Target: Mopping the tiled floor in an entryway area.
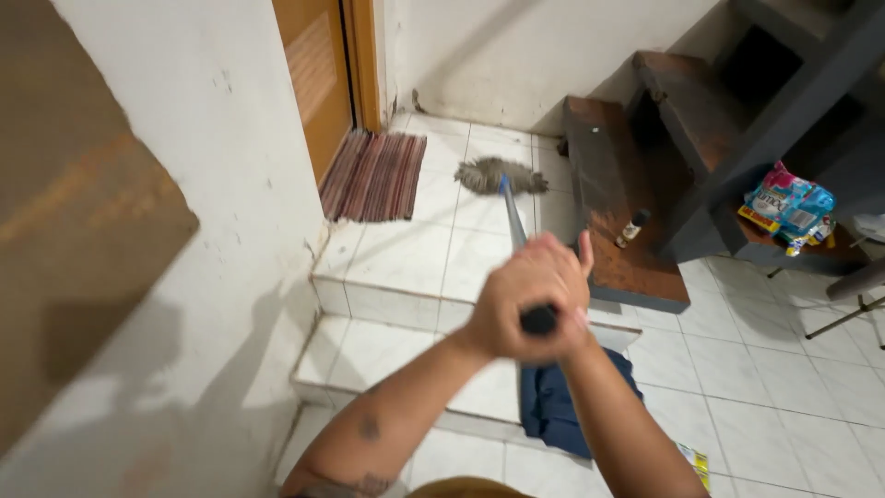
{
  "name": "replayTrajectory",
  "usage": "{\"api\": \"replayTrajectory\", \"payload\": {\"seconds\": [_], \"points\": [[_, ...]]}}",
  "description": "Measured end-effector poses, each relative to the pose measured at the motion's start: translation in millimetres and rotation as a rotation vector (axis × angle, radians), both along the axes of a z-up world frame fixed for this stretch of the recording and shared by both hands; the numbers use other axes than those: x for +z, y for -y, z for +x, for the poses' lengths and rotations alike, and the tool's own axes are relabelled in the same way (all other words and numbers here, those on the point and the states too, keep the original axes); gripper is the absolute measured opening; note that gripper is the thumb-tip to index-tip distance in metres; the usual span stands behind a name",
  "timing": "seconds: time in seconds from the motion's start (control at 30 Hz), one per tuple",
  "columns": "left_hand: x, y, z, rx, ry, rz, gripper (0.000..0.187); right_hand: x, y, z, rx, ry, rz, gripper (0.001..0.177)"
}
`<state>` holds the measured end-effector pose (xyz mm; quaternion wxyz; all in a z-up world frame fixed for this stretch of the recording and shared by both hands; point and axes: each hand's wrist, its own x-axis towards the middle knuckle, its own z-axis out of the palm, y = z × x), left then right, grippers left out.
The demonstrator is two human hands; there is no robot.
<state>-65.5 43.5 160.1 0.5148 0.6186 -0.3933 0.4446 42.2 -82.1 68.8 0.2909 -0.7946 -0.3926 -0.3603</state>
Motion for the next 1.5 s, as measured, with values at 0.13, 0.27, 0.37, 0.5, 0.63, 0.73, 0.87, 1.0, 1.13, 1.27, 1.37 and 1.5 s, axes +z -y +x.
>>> {"api": "replayTrajectory", "payload": {"seconds": [0.13,0.27,0.37,0.5,0.63,0.73,0.87,1.0,1.13,1.27,1.37,1.5], "points": [[16.1,-33.6,-17.7,-0.150,-0.087,0.108,0.020,-12.0,-51.8,18.6,0.079,0.030,0.073,0.023],[-42.7,-85.1,36.1,-0.064,0.049,0.084,0.010,-43.4,-89.6,23.3,0.299,0.043,0.183,0.021],[-120.9,-117.4,61.6,0.045,-0.151,0.091,0.010,-54.7,-114.0,10.4,0.164,-0.050,0.066,0.026],[-195.4,-137.5,73.8,0.151,-0.427,0.219,0.018,-107.2,-126.8,23.5,-0.016,-0.694,-0.042,0.046],[-177.4,-133.4,64.6,0.189,-0.350,0.315,0.026,-104.9,-111.0,9.9,0.288,-0.728,0.245,0.059],[-122.6,-122.5,61.5,0.165,-0.146,0.357,0.020,-71.1,-99.4,4.9,0.110,-0.250,-0.013,0.030],[-19.5,-107.2,31.3,-0.052,-0.034,0.142,0.022,-11.4,-97.4,-4.6,0.312,-0.406,0.444,0.032],[52.8,-100.4,-6.2,-0.022,0.170,0.100,0.028,7.2,-88.2,-2.5,0.768,-0.622,0.781,0.030],[23.2,-78.9,36.5,0.040,0.236,0.051,0.022,3.0,-84.6,8.5,0.904,-0.860,0.849,0.039],[-37.6,-53.0,90.9,0.220,0.062,0.009,0.024,-23.5,-62.9,53.5,0.542,-0.489,0.540,0.038],[-79.8,-27.5,95.8,0.293,-0.095,0.076,0.025,-51.6,-20.7,66.5,0.231,-0.288,0.188,0.035],[-103.2,1.8,88.5,0.369,-0.159,0.115,0.044,-57.0,14.6,75.4,0.265,-0.199,0.131,0.037]]}}
